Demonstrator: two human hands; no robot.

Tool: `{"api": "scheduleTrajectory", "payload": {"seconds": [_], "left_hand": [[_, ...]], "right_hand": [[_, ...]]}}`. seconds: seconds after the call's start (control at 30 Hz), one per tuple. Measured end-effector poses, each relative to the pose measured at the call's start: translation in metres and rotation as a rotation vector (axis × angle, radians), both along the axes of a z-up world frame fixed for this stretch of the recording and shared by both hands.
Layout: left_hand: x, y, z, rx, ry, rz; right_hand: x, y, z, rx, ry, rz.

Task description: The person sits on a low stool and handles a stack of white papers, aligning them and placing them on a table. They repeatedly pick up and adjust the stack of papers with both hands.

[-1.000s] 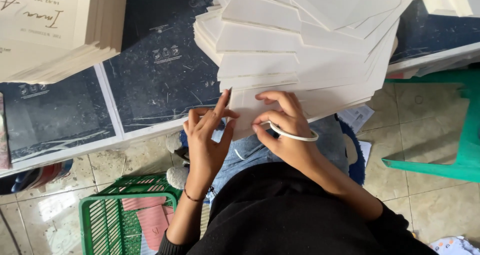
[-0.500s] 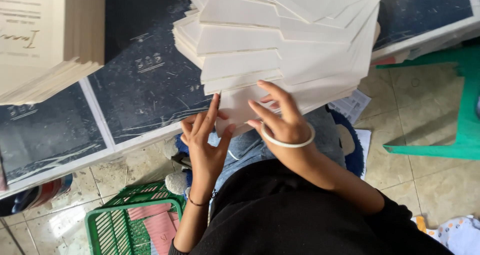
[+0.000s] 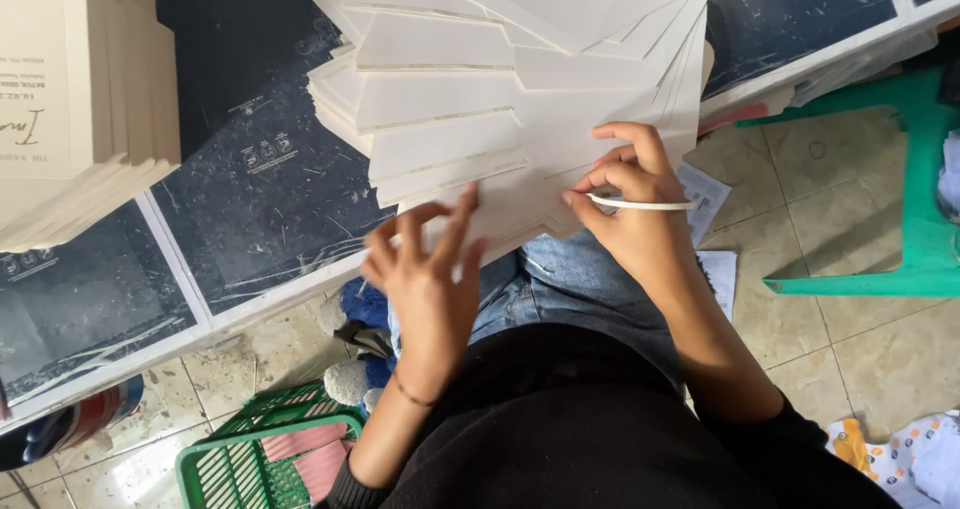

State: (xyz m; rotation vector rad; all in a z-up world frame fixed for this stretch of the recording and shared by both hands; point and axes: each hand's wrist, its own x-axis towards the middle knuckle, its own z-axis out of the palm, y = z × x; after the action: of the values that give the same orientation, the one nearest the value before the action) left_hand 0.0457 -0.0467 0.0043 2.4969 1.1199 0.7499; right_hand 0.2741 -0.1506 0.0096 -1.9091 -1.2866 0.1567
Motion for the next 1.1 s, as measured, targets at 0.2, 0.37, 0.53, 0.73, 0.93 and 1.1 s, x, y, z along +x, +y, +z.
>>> {"api": "scheduleTrajectory", "payload": {"seconds": [0.2,0.37,0.53,0.73,0.93,1.1], "left_hand": [[0.032,0.003,0.023,0.219,-0.042,-0.190],[0.030,0.034,0.024,0.412,-0.068,-0.221],[0.025,0.031,0.009,0.399,-0.002,-0.228],[0.034,0.051,0.056,0.582,-0.094,-0.179],[0.023,0.054,0.054,0.448,-0.221,0.073],[0.001,0.035,0.032,0.151,-0.116,0.106]], "right_hand": [[-0.011,0.005,0.043,0.126,-0.087,0.008],[-0.004,0.021,0.016,0.143,-0.075,0.079],[0.001,0.021,0.013,0.105,-0.076,0.099],[0.005,0.022,0.037,0.124,-0.199,0.102],[0.022,0.035,0.042,0.163,-0.107,0.092],[0.021,0.045,0.072,0.003,-0.057,0.298]]}}
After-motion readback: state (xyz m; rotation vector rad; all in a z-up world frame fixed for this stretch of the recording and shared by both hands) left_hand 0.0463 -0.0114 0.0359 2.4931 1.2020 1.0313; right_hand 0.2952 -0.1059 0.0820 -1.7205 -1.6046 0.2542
